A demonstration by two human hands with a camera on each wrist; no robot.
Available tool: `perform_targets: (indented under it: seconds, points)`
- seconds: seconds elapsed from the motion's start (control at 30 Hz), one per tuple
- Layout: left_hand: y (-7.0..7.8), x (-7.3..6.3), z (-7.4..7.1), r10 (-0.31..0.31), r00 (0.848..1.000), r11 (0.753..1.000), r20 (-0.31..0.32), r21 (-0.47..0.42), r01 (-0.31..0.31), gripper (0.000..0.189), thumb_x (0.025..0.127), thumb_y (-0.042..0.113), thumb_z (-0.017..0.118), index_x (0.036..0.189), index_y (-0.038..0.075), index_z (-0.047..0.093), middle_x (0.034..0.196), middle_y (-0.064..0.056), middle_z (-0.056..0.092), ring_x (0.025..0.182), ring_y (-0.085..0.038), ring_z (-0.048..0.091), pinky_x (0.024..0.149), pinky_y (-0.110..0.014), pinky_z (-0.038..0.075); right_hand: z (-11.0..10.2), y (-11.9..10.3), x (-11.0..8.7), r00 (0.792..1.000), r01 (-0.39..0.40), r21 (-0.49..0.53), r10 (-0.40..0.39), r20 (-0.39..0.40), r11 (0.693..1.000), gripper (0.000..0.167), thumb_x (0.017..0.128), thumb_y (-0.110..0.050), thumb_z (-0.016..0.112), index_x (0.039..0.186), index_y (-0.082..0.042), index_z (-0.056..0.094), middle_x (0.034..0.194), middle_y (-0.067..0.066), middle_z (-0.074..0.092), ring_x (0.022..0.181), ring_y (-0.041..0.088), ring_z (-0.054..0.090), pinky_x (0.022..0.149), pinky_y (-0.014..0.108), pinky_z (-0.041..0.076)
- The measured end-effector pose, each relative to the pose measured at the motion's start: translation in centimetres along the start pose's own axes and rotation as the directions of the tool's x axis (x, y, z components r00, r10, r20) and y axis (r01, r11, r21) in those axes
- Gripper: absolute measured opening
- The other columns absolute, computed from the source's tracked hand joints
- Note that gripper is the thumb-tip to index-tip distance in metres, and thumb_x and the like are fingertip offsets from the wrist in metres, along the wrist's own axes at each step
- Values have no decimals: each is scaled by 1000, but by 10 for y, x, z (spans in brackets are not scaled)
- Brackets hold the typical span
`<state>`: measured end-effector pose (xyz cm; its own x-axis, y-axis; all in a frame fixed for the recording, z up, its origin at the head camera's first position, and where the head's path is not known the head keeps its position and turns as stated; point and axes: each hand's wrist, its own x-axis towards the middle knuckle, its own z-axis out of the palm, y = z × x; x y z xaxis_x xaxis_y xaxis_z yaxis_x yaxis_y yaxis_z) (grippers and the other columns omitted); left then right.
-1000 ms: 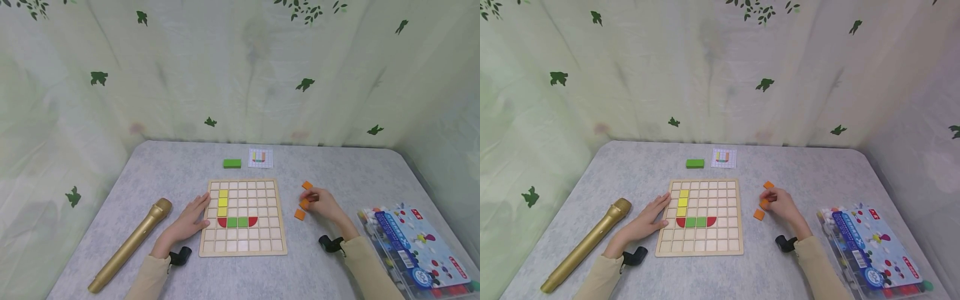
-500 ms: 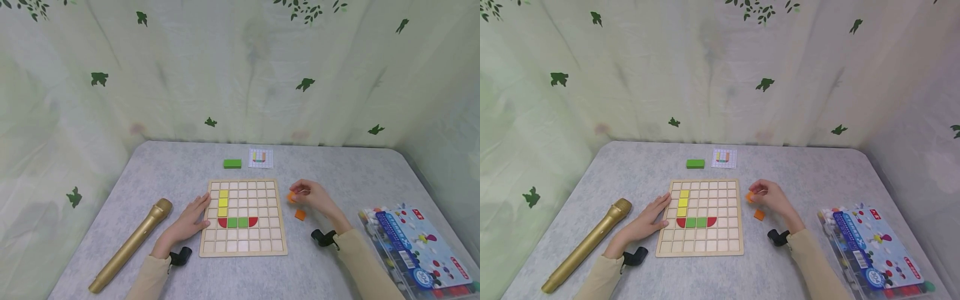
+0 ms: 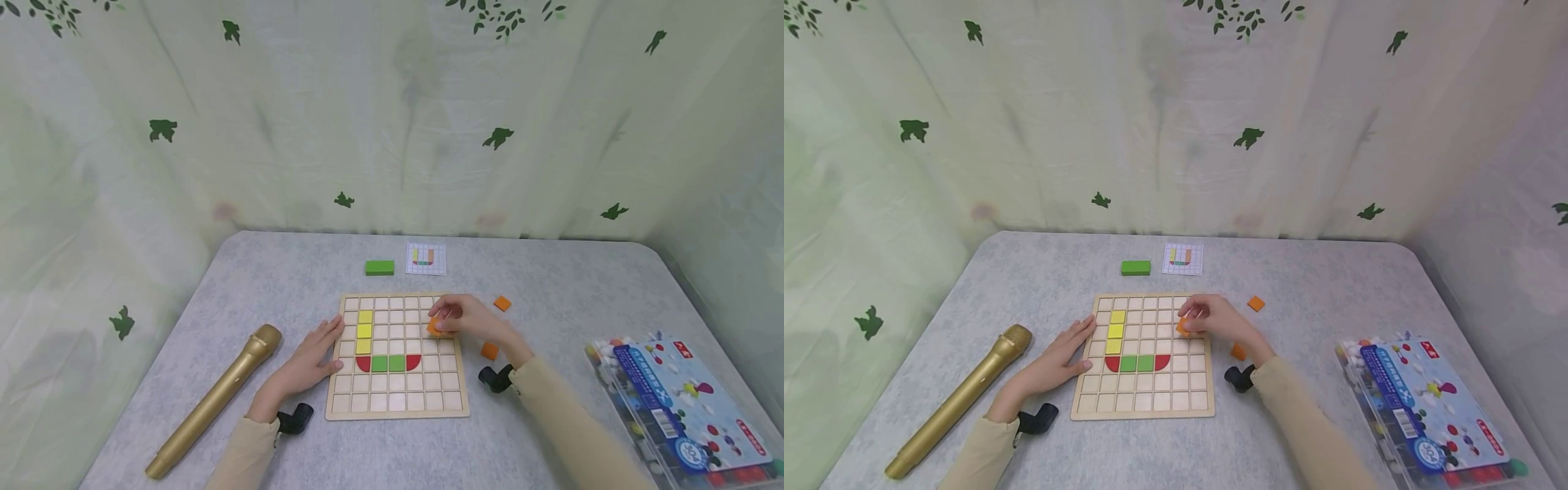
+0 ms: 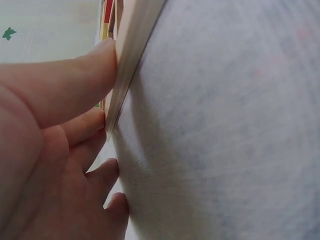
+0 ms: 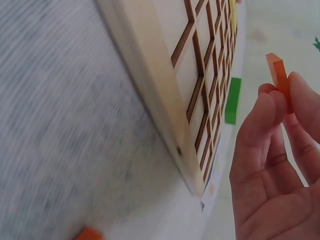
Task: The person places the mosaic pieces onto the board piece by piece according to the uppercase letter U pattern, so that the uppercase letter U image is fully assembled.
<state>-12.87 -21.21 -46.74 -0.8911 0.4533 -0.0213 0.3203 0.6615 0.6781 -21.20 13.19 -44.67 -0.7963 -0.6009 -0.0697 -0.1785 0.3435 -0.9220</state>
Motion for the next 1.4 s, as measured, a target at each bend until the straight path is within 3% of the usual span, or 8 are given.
perform_targets:
  seconds: [0.37,0.53,0.77,1.07,1.4]
  points:
    - [0,-1,0,-1,1000,1000,-2,9,1,67,94,10,60,146,-11,24,155,-24,15,140,-45,7,111,-59,5,22,-10,21,992,70,-50,-64,104,996,14,89,2,61,103,4,66,85,10,61,72,20,53,65,27,47]
    - [1,0,-1,-8,1000,1000,7,3,8,68,94,10,60,147,-10,23,155,-23,14,141,-45,6,112,-59,4,29,-12,25,990,39,-70,-29,139,997,15,89,3,60,102,2,66,83,13,60,71,21,52,64,27,45]
    - [-1,1,0,10,1000,1000,-3,16,-10,67,94,11,60,146,-11,24,154,-25,15,140,-46,7,111,-60,6,35,-13,28,982,27,-162,5,190,986,19,87,6,57,96,-5,68,75,3,57,66,14,50,63,26,43]
    - [-2,1,0,-1,1000,1000,3,7,1,68,94,11,60,147,-10,23,155,-23,14,141,-45,7,111,-59,4,38,-13,29,982,34,-274,19,187,961,20,88,4,58,93,-12,70,74,-2,57,68,13,50,63,26,42]
    - [-2,1,0,-6,1000,1000,4,-4,6,68,94,11,60,147,-9,23,156,-22,14,141,-44,6,112,-58,4,40,-12,26,985,37,-270,11,173,962,20,88,3,59,94,-13,69,75,-2,57,67,12,49,62,25,42]
